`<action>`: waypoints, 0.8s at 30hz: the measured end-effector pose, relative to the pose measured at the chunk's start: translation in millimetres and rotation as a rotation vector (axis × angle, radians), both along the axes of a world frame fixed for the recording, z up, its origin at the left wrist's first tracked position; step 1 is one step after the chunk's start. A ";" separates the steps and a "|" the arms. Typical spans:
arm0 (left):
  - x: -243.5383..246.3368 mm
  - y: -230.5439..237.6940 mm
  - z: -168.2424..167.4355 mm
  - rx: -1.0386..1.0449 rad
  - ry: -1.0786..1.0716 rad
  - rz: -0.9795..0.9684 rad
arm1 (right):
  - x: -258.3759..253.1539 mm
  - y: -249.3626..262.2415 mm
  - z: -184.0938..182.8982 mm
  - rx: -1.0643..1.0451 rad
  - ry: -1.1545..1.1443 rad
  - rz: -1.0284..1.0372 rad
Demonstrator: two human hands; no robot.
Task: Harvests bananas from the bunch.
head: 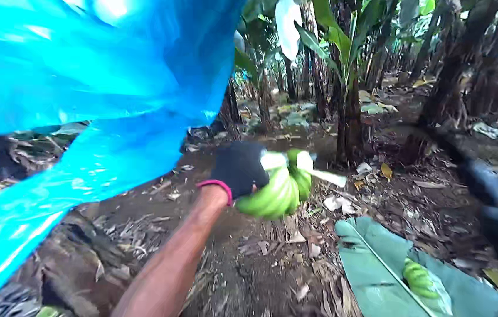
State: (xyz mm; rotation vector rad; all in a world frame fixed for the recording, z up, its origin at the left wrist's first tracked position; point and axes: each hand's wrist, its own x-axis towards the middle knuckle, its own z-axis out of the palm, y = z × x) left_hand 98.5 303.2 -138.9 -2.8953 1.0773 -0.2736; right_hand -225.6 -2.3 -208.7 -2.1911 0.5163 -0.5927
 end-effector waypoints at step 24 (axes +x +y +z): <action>-144.2 -54.5 -430.3 0.044 1.016 0.395 | 33.7 85.9 -405.1 1.586 0.610 -0.020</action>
